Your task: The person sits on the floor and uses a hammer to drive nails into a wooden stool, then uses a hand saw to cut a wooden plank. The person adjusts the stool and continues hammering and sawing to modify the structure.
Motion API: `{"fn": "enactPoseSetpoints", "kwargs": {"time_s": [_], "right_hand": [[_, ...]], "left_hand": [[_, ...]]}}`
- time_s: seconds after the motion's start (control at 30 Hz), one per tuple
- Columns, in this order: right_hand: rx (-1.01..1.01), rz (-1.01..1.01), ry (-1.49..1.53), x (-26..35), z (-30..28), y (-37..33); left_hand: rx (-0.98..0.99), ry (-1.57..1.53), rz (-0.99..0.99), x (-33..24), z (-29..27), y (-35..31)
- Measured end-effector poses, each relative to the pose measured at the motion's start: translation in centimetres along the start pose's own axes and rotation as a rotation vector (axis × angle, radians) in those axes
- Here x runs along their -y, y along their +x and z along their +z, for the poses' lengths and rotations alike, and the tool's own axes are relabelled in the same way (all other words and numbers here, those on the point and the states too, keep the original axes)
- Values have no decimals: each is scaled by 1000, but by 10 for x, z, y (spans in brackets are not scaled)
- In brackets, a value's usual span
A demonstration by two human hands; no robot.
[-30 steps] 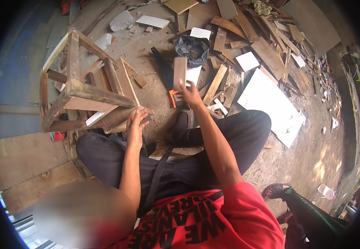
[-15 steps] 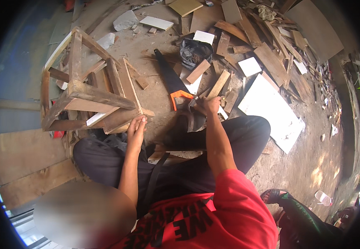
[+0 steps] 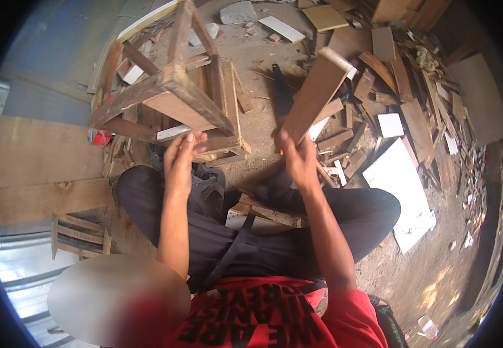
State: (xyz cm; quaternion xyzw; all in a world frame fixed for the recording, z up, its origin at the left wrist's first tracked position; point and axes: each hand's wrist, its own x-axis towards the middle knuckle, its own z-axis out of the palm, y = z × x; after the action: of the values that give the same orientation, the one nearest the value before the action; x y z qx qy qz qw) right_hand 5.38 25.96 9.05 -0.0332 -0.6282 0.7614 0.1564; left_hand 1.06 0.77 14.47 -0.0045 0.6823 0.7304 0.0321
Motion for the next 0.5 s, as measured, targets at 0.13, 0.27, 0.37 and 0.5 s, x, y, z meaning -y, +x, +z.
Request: {"fn": "enactPoseSetpoints", "kwargs": {"time_s": [0.13,0.27,0.37,0.5], "right_hand": [[354,212,96,-16,19,-73],[463,419,-34,-33,39,-109],[472,356,-141,-29,55,-97],[378,155,-303,-25,86,-67]], "left_hand": [[117,963,428,-31,-53,40],[209,1256,442,-4,-86,54],[209,1026,520,3,-85,58],[148,30,120,-14,-62,40]]}}
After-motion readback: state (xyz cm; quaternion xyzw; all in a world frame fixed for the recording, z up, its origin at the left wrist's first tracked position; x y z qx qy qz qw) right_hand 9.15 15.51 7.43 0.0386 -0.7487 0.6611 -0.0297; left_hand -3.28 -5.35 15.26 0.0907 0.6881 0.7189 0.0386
